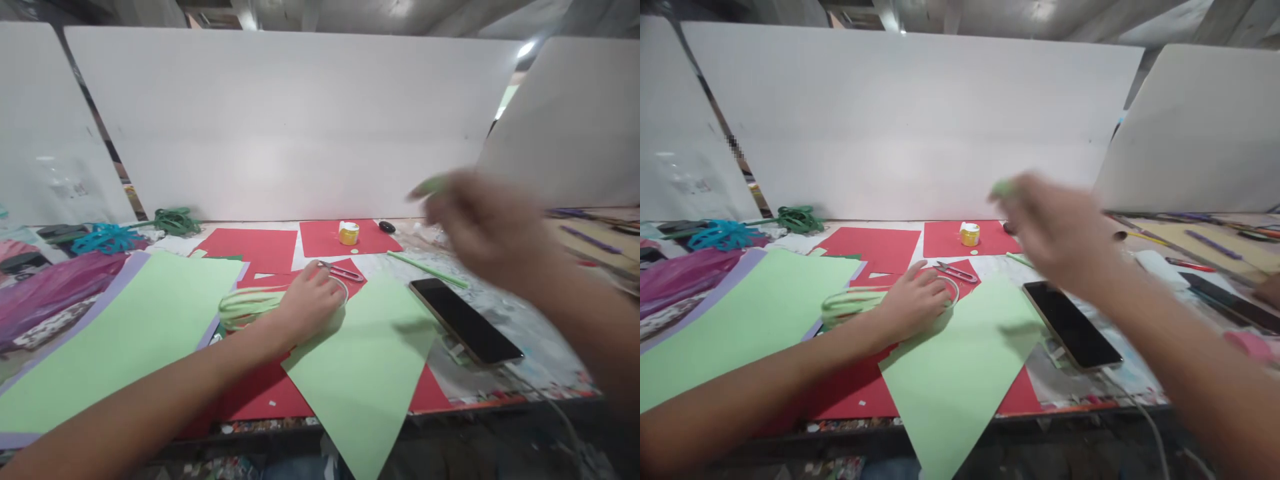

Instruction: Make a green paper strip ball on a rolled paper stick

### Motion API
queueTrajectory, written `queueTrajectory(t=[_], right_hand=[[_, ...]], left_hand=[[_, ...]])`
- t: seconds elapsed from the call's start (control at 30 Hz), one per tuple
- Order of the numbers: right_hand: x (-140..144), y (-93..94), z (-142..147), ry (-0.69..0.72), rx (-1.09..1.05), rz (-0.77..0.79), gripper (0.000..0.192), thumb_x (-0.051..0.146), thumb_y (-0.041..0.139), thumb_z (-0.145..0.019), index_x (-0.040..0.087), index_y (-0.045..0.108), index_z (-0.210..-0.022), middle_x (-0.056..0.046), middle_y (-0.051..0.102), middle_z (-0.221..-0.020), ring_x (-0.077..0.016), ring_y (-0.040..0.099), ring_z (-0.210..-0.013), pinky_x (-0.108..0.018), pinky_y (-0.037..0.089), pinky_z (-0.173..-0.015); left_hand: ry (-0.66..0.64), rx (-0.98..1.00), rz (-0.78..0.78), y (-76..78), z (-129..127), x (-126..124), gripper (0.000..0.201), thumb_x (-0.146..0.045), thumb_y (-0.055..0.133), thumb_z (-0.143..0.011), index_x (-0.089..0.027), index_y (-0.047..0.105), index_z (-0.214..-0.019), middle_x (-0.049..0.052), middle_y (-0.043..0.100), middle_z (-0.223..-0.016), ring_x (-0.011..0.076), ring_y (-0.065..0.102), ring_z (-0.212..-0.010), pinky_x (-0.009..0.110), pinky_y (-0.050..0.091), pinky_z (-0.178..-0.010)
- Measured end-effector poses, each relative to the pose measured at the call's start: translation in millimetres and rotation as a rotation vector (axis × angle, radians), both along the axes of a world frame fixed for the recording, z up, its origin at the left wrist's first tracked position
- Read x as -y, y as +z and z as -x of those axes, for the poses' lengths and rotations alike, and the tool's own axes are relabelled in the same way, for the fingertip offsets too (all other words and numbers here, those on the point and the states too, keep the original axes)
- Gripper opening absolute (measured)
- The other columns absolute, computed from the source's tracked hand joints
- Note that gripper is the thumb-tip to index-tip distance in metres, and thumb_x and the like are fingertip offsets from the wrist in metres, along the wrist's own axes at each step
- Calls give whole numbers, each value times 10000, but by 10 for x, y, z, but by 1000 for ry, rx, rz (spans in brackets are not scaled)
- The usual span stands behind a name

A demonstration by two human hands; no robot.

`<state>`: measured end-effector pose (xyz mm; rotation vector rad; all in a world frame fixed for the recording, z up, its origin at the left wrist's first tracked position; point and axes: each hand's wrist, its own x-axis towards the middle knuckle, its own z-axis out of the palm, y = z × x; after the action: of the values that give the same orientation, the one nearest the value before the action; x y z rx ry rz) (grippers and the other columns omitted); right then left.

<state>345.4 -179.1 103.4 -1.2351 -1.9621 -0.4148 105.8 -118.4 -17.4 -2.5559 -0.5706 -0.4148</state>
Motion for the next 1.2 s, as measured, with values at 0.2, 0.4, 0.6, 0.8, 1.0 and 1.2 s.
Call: queueTrajectory(t=[0.2,0.4,0.6,0.8,1.0,1.2], right_hand=[[-268,-730,558,118,295,511,292,366,323,-1008,197,560,-1028,-72,672,-839,-200,603,-712,-290,373,-593],[-395,-879,813,189,140,560,231,357,313,-1005,188,451,-1078,-32,625,-720,-183,558,-589,-278,342,-541],[-363,-977,922,232,33,447,142,324,365,-989,217,458,-988,-12,628,-746,-150,523,-545,-267,306,-523],[-344,-994,927,241,51,407,121,287,419,-967,210,512,-966,2,632,-707,-134,510,-522,-260,298,-508],[-365,-1028,907,274,94,336,133,206,448,-940,207,575,-979,-25,682,-835,-140,568,-626,-261,339,-558],[-370,-1026,868,269,155,332,160,191,476,-911,204,631,-948,-42,675,-822,-148,568,-639,-259,342,-567]], left_hand=[[146,36,259,145,289,-197,197,-134,513,-896,-205,695,-871,27,712,-766,209,611,-814,427,388,-936],[53,447,398,274,670,-199,148,-188,538,-900,-222,653,-987,-4,721,-848,151,607,-723,383,419,-897],[29,533,364,199,703,-130,123,-195,540,-895,-222,642,-959,4,697,-825,167,584,-779,373,425,-872],[13,508,340,180,719,-105,143,-166,538,-886,-205,648,-968,19,685,-806,178,551,-794,345,419,-818],[9,518,349,173,706,-89,159,-159,534,-891,-207,665,-968,23,694,-814,177,550,-786,361,417,-851],[-9,475,345,132,729,-118,198,-153,502,-911,-224,675,-976,15,701,-824,170,557,-789,367,418,-867]])
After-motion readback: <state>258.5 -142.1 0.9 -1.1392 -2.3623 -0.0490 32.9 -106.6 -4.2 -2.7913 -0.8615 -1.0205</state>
